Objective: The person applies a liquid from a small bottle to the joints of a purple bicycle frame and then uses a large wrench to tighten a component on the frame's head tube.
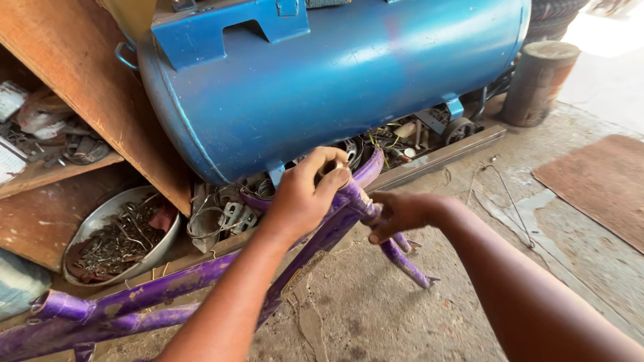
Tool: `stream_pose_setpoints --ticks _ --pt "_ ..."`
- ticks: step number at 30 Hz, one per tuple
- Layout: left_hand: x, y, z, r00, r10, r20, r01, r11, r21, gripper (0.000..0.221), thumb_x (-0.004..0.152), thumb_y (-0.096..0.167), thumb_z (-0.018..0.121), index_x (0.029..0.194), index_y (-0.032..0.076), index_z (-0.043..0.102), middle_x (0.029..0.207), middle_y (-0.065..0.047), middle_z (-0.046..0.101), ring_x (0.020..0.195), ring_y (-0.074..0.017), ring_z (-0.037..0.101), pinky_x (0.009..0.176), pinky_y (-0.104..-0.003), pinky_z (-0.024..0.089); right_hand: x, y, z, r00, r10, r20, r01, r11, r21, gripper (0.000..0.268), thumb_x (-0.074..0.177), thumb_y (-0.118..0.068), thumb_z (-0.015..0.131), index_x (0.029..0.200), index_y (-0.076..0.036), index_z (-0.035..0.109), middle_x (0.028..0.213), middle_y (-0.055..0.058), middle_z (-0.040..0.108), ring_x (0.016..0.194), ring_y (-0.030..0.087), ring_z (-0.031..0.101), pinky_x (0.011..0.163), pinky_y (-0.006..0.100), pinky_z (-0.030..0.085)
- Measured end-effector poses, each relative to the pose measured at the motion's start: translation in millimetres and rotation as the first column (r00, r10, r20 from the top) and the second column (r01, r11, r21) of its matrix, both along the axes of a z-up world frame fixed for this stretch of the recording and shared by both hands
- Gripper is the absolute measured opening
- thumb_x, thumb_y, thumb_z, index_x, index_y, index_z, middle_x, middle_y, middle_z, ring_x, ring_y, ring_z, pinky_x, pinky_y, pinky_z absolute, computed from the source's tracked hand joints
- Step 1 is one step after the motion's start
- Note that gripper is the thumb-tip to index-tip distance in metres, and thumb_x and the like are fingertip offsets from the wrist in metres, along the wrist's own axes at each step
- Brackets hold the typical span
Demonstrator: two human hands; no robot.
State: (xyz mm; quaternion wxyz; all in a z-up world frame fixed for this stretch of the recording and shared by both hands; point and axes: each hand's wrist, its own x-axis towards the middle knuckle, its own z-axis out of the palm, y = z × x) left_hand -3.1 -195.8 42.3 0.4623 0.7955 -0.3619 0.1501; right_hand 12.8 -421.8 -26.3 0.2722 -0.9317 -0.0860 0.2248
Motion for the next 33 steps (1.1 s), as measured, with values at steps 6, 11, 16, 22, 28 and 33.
stream_pose_setpoints --ticks 6,11,16,22,28,33 --pt "4.6 -4.1 2.3 0.999 0.029 -0.041 -0.025 0.997 0.078 0.026 0.099 0.027 0.065 0.117 0.009 0.066 0.092 -0.005 0.075 0.083 -0.0128 0.069 0.076 -0.03 0.055 5.7 -15.4 40.9 0.958 0.068 0.279 -0.129 0.97 0.208 0.063 0.068 -0.036 0.094 0.118 -0.01 0.066 0.096 0.008 0.072 0.09 0.026 0.071 0.083 0.042 0.059" --pt "9.2 0.0 5.5 0.999 -0.048 0.018 0.046 0.993 0.106 0.025 0.102 0.027 0.065 0.118 0.008 0.064 0.094 -0.004 0.075 0.085 -0.0113 0.069 0.078 -0.029 0.055 11.1 -14.0 24.6 0.98 -0.013 0.2 -0.069 0.916 0.396 0.027 0.078 -0.019 0.082 0.097 -0.006 0.068 0.087 0.005 0.078 0.081 0.015 0.076 0.075 0.034 0.064" --pt "4.8 1.5 -0.4 1.0 -0.001 0.015 0.0 0.995 0.095 0.028 0.103 0.031 0.065 0.119 0.008 0.064 0.092 -0.005 0.073 0.086 -0.013 0.068 0.08 -0.031 0.055 17.7 -21.8 -1.2 0.967 -0.036 0.25 -0.12 0.807 0.579 0.01 0.096 -0.014 0.068 0.093 -0.004 0.069 0.082 0.007 0.076 0.077 0.015 0.074 0.074 0.033 0.065" --pt "13.0 3.0 -5.2 1.0 0.004 0.014 -0.005 0.995 0.101 0.035 0.102 0.039 0.062 0.121 0.01 0.062 0.095 -0.004 0.075 0.087 -0.0121 0.071 0.079 -0.032 0.056 -6.6 -22.9 9.1 0.931 -0.104 0.35 -0.101 0.848 0.52 0.014 0.089 -0.008 0.071 0.103 -0.005 0.073 0.088 0.004 0.078 0.079 0.014 0.074 0.075 0.032 0.063" --pt "31.8 -0.6 -32.5 0.994 -0.028 -0.109 0.024 0.999 -0.036 0.042 0.105 0.047 0.051 0.123 0.01 0.057 0.094 -0.002 0.07 0.078 -0.0092 0.062 0.073 -0.027 0.052 -14.4 -1.0 0.4 0.891 -0.248 0.38 -0.012 0.824 0.566 0.011 0.087 -0.008 0.076 0.095 -0.003 0.07 0.085 0.003 0.08 0.081 0.012 0.081 0.081 0.028 0.067" --pt "56.2 2.6 -38.8 0.991 -0.127 -0.042 0.121 0.983 -0.136 0.043 0.108 0.049 0.051 0.121 0.008 0.059 0.096 -0.002 0.067 0.09 -0.0081 0.061 0.083 -0.026 0.053 -4.6 8.4 4.3 0.836 -0.297 0.462 0.014 0.853 0.522 0.005 0.089 -0.007 0.073 0.087 -0.004 0.07 0.085 0.003 0.077 0.08 0.012 0.079 0.078 0.028 0.067"
